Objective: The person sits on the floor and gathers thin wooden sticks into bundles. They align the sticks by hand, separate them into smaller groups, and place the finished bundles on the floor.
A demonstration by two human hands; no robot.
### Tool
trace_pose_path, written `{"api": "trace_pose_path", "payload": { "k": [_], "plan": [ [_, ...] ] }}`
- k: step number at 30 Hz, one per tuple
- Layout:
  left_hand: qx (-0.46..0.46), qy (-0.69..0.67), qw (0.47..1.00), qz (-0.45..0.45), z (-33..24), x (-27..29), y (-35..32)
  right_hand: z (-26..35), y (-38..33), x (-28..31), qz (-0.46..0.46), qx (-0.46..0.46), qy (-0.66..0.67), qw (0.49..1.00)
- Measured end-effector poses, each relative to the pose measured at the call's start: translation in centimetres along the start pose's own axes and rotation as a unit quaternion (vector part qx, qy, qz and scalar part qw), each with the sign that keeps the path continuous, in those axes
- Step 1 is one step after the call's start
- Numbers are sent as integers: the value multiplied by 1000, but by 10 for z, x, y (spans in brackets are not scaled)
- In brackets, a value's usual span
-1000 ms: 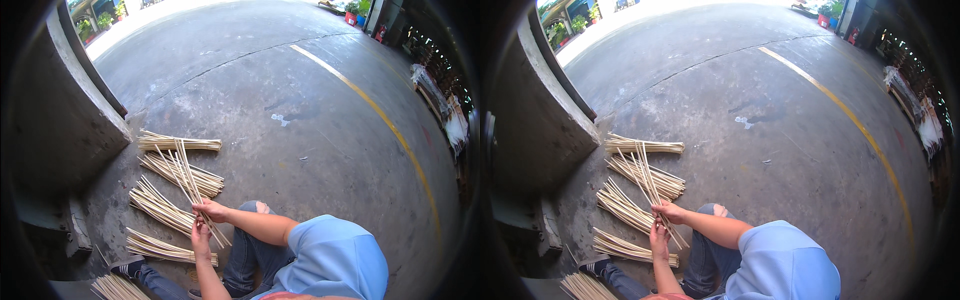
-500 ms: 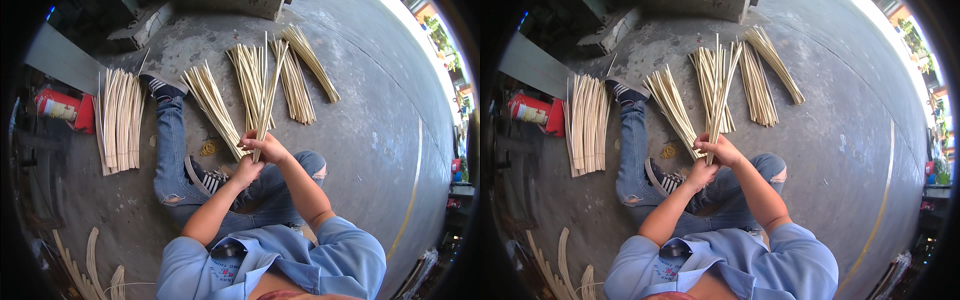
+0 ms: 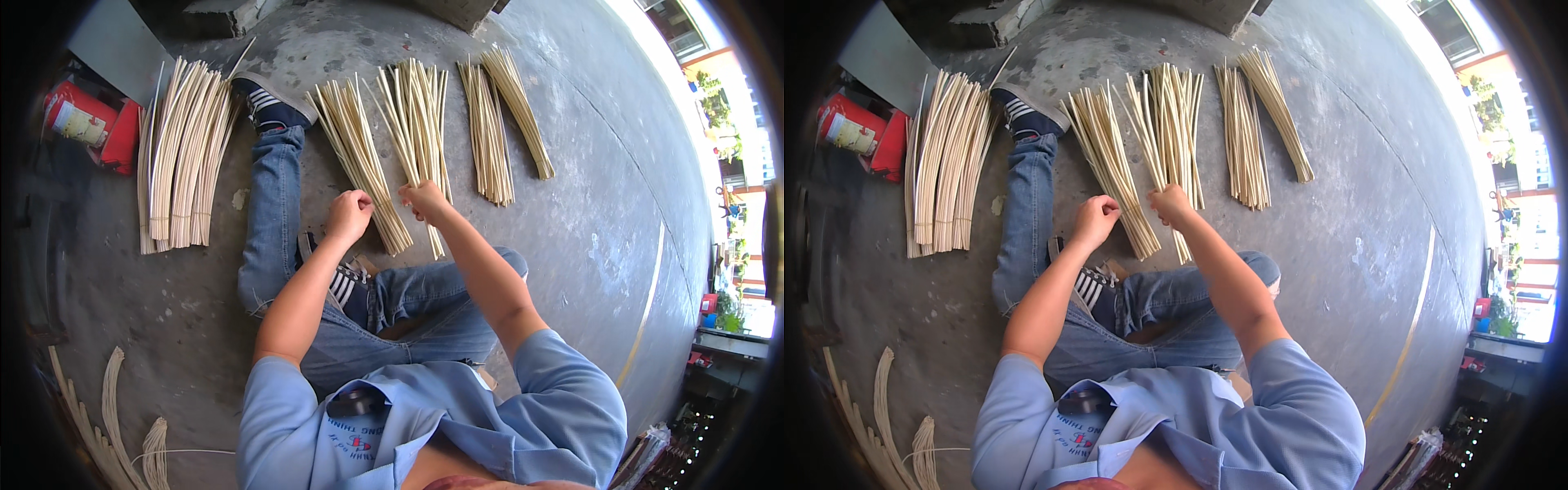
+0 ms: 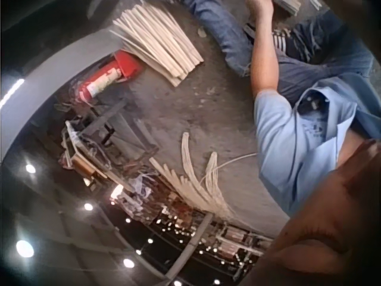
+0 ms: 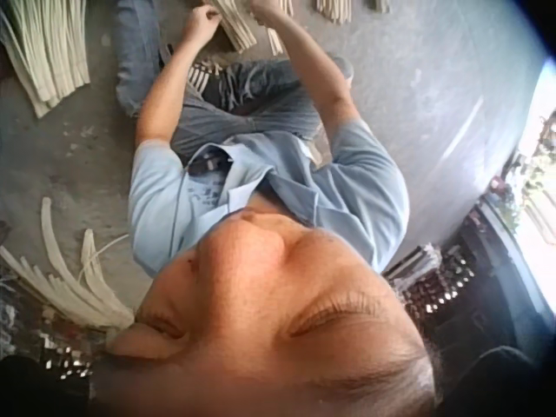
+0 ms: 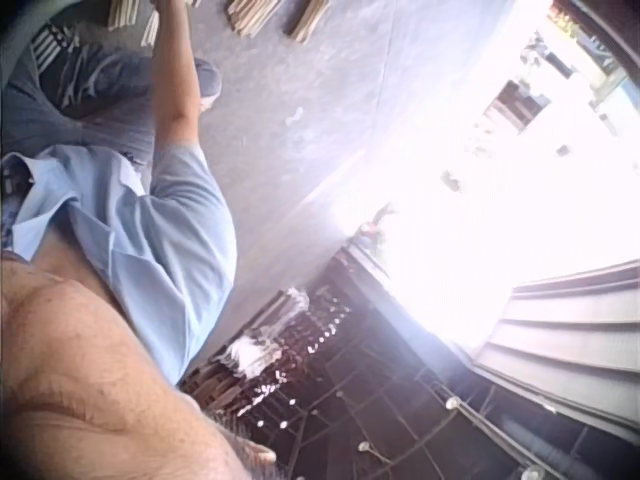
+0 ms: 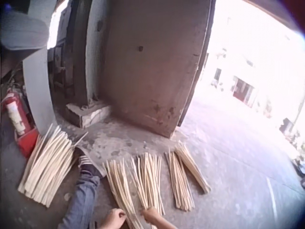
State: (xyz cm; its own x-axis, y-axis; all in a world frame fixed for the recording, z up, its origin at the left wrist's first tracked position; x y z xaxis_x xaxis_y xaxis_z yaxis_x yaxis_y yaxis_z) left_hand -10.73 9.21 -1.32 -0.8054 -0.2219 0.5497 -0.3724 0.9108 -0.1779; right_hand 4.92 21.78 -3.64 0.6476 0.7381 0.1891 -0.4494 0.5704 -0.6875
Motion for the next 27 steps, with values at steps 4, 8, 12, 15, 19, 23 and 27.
{"api": "trace_pose_path", "payload": {
  "k": [4,8,12,15,19,23,27],
  "plan": [
    [-1,-1,999,-35,10,-23,-5,5,18,-21,-47,-4,-171,984],
    [3,3,999,-43,16,-32,-5,17,29,-37,-30,3,-237,971],
    [5,-39,999,-33,26,-37,-1,21,37,-42,-22,-27,-285,958],
    [-1,-39,999,-13,26,-42,5,19,43,-39,-11,-47,-312,949],
    [44,-28,999,2,41,-44,-1,30,44,-56,-17,-76,-350,934],
    [25,23,999,-17,19,-55,-10,26,45,-51,-76,-36,-399,913],
    [-56,100,990,-87,7,-51,-19,30,47,-57,-42,-31,-415,908]
  ]
}}
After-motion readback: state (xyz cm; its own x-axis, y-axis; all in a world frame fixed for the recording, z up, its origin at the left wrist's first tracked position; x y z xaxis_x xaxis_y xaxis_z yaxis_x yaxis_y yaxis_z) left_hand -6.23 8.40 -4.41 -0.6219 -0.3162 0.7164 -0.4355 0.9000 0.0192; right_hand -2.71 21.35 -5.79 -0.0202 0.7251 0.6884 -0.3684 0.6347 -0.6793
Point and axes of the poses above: each hand's wrist, its own y-axis towards the middle knuckle, its own x-axis out of the back of the hand, z = x × y, the point moved 6 cm from there along y, towards the middle knuckle, and after that the axes turned 7 degrees about z, right-handed, at the moved point
